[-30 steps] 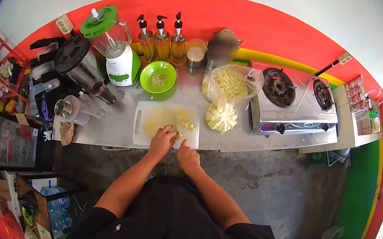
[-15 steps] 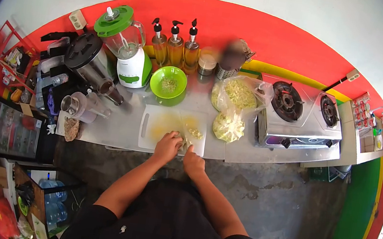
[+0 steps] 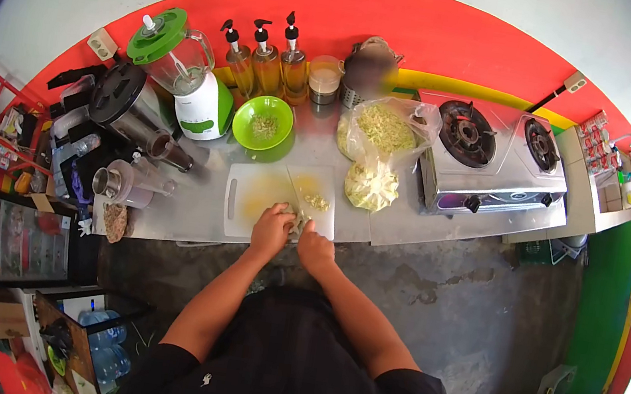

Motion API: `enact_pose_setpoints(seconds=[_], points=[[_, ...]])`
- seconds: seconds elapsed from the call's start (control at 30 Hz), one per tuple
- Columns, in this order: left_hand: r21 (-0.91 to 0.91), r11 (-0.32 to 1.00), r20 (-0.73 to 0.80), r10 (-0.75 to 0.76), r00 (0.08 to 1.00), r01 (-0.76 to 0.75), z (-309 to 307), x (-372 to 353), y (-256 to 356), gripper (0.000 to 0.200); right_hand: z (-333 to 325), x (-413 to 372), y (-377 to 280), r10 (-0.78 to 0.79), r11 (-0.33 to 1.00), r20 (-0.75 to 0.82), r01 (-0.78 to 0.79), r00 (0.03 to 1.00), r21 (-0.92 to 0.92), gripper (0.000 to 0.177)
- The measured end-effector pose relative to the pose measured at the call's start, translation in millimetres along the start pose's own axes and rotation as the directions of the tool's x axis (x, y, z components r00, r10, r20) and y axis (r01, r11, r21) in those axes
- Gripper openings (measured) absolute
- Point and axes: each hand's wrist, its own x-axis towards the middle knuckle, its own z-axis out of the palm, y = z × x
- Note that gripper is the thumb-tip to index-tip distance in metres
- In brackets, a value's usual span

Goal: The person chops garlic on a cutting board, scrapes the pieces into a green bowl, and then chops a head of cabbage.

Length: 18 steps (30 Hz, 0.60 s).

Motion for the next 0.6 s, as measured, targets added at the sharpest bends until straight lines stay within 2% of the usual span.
enact_pose_setpoints(seconds=[0.17,0.23,0.37,0.43,0.6], points=[[0.013,1.000,-0.037,-0.003,0.999,0.004,-3.1,-2.4,2.0,0.019,-9.1,-10.2,-3.1,-0.031,0.998,0.030,0.032,0.999,-0.054,0.034],[0.060,0.995,0.045,-0.078,0.996,0.075,-5.4,-3.2,4.5,0.020,0.3,-12.9,-2.5,0.015,1.000,0.008,-0.015,1.000,-0.010,0.033],[0.055,0.995,0.022,-0.083,0.996,0.082,-3.1,-2.1,2.5,0.021,0.8,2.5,-1.7,0.000,1.000,0.016,0.000,1.000,-0.009,0.033],[0.049,0.994,0.034,-0.095,0.995,0.093,-6.0,-0.7,4.3,0.022,-5.3,7.6,-0.4,-0.061,0.997,-0.008,0.060,0.998,-0.048,0.037],[-0.008,0.993,-0.019,-0.121,0.993,0.121,-3.6,-1.4,5.3,0.021,-0.9,-6.2,1.2,-0.020,0.999,0.016,0.021,1.000,-0.032,0.041]])
